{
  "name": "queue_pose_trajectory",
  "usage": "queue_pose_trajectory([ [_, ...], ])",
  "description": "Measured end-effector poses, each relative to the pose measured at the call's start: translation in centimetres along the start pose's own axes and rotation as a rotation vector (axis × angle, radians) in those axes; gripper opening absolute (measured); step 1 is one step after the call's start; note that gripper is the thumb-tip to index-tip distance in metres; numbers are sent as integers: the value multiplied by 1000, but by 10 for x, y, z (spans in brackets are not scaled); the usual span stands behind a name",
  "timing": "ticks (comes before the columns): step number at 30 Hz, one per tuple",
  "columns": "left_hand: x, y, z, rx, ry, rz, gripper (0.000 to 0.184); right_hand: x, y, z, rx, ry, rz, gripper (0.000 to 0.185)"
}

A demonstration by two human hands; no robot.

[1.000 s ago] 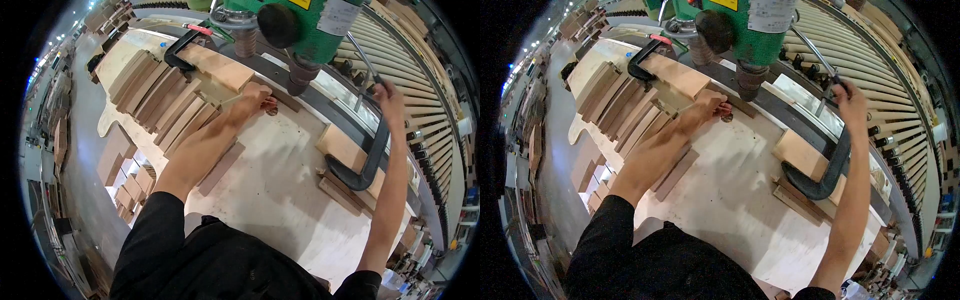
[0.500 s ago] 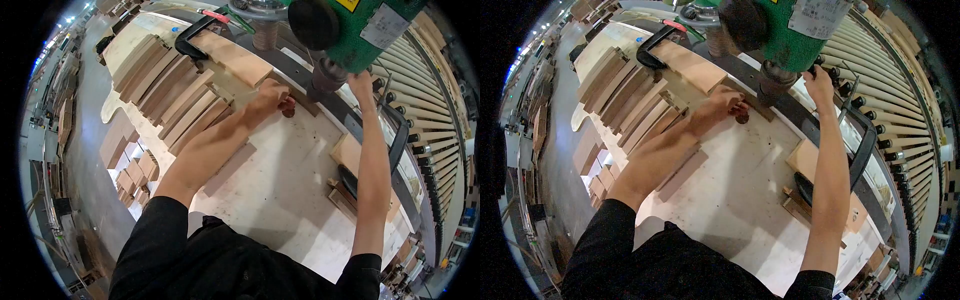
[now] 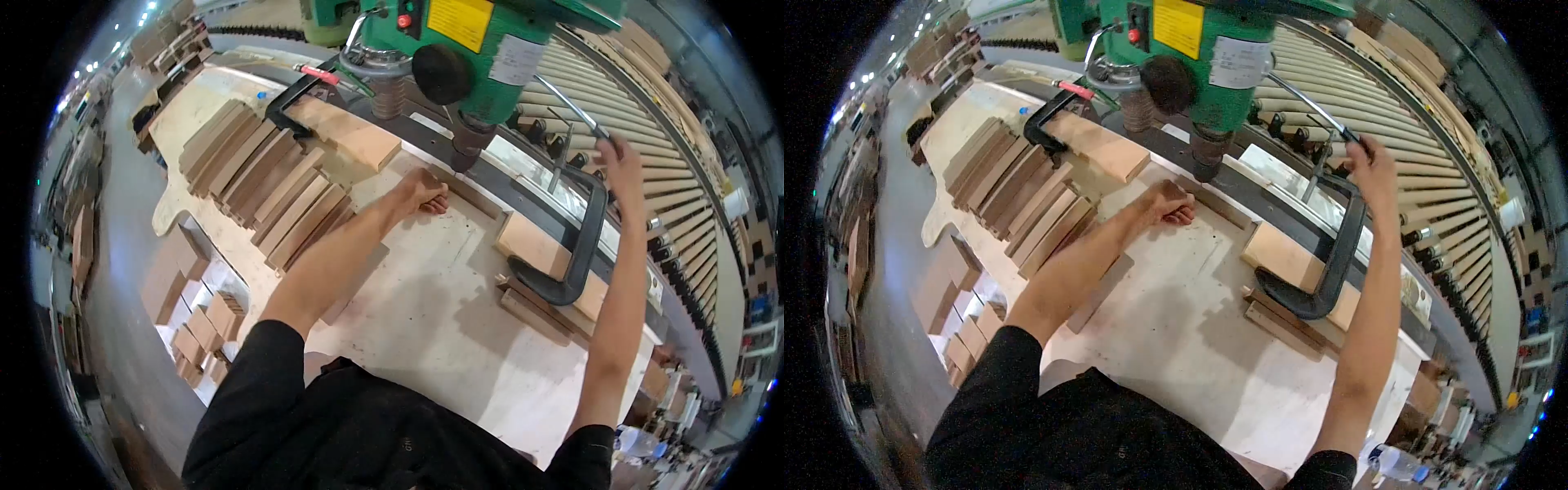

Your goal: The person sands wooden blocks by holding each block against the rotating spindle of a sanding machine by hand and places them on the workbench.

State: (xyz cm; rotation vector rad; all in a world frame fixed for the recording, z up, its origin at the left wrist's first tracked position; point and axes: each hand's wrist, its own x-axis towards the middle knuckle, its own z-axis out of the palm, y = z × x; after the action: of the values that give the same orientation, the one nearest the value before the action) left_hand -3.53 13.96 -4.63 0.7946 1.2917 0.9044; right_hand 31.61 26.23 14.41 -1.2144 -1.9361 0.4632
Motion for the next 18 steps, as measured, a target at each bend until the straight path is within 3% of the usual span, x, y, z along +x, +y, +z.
queue_pose_trajectory([
  [4,-17,-11,-4,769,632,494,30,4,-26,-15,20,-30,49,48],
  [8,-2,-14,-10,914,512,483,33,2,-26,-11,35,-33,88,48],
  [11,7,-7,-1,868,565,537,31,6,-24,-14,-45,-45,53,46],
  [14,-16,6,4,843,505,608,21,7,-25,-14,-80,-103,73,44],
  [18,12,-11,-16,793,432,662,23,4,-2,8,-90,-136,93,36],
])
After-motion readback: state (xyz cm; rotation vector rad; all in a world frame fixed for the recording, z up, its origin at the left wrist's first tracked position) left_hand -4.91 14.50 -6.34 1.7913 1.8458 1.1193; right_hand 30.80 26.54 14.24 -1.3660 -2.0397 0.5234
